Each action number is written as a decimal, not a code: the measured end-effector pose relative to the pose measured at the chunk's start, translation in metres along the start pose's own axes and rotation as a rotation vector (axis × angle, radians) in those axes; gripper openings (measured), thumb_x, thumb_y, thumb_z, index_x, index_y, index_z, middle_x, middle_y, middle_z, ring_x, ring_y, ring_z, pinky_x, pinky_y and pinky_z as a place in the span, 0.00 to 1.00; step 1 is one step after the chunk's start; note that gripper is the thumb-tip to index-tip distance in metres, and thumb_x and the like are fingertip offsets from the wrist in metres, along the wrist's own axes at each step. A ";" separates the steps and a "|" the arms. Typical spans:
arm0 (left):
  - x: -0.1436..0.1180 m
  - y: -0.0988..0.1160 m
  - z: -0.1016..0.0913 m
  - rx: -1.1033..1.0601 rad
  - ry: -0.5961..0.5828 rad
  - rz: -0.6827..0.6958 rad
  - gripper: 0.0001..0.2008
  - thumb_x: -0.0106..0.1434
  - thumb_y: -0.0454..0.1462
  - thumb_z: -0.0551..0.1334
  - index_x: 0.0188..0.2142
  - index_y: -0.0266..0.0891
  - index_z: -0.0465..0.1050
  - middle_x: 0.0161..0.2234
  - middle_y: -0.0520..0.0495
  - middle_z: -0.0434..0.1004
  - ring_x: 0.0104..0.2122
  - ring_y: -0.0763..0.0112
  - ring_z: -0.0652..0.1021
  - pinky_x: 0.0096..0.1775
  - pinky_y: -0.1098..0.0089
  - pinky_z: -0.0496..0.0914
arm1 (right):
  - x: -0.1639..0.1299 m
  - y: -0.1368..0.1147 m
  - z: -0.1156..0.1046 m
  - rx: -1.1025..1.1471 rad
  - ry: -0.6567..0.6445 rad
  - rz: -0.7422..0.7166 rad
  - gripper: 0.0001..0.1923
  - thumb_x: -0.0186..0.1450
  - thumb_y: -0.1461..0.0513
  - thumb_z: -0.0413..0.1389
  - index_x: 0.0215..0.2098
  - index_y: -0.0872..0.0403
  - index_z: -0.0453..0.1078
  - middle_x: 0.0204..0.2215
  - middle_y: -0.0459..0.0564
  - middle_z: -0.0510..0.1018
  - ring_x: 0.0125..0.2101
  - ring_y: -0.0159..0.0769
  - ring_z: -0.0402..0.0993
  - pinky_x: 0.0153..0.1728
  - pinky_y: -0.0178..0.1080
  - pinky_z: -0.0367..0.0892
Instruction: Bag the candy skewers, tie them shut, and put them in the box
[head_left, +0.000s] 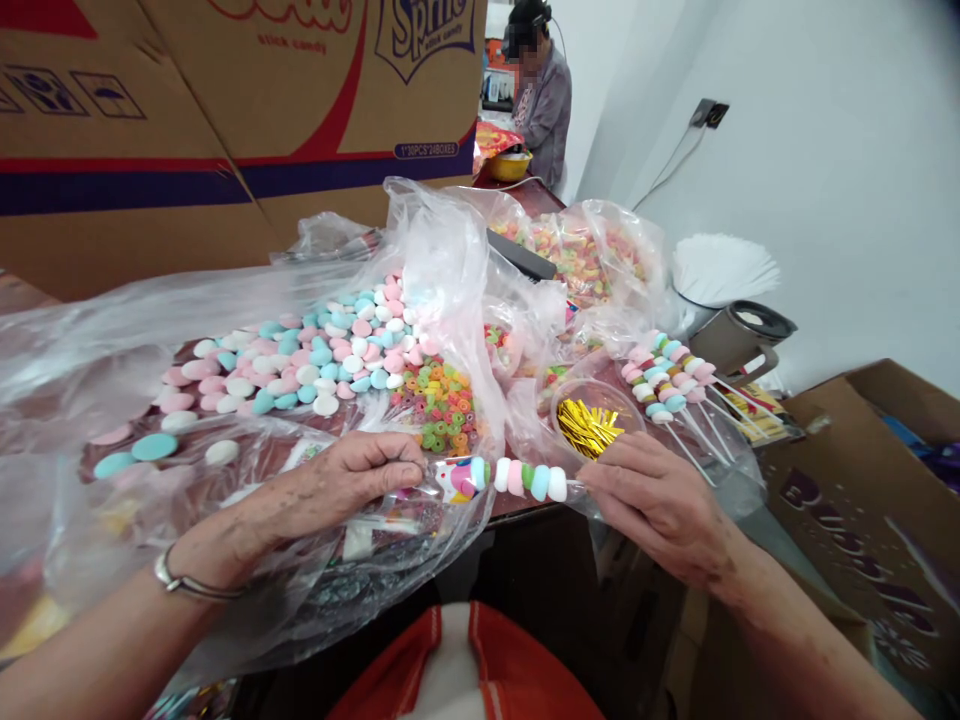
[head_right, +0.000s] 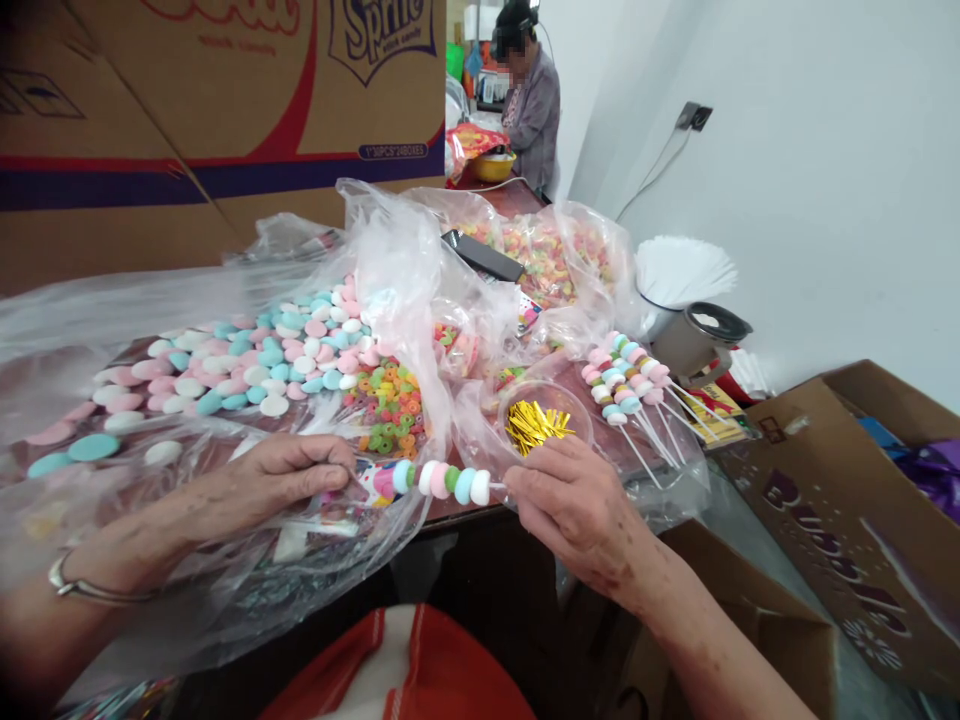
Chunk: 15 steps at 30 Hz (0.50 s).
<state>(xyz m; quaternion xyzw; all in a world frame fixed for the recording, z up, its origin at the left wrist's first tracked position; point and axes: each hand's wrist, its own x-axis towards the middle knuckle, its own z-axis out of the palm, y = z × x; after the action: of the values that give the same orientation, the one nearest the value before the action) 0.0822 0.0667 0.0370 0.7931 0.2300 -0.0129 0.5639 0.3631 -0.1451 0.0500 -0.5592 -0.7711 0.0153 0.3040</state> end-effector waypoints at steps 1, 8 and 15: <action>0.000 -0.003 -0.002 0.003 -0.002 0.000 0.16 0.68 0.47 0.57 0.31 0.38 0.69 0.28 0.54 0.67 0.29 0.73 0.67 0.33 0.74 0.62 | 0.000 -0.001 0.000 -0.013 -0.004 0.001 0.07 0.68 0.70 0.52 0.37 0.54 0.70 0.31 0.48 0.76 0.33 0.35 0.66 0.39 0.40 0.63; 0.000 0.001 -0.003 0.060 -0.024 0.024 0.15 0.67 0.46 0.57 0.32 0.37 0.71 0.28 0.53 0.69 0.29 0.73 0.68 0.32 0.74 0.63 | 0.004 -0.008 -0.002 0.021 -0.073 0.061 0.09 0.69 0.69 0.49 0.37 0.54 0.69 0.29 0.47 0.73 0.32 0.34 0.66 0.36 0.38 0.62; -0.001 0.002 0.000 -0.009 0.008 -0.008 0.16 0.67 0.47 0.57 0.30 0.37 0.69 0.27 0.54 0.68 0.28 0.74 0.67 0.31 0.74 0.63 | 0.006 -0.004 0.002 0.032 0.003 0.033 0.07 0.69 0.68 0.51 0.39 0.54 0.71 0.31 0.48 0.76 0.33 0.33 0.70 0.38 0.37 0.65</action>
<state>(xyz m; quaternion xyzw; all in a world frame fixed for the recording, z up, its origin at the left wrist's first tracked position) 0.0818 0.0661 0.0394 0.7897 0.2355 -0.0113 0.5663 0.3574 -0.1406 0.0533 -0.5668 -0.7611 0.0318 0.3137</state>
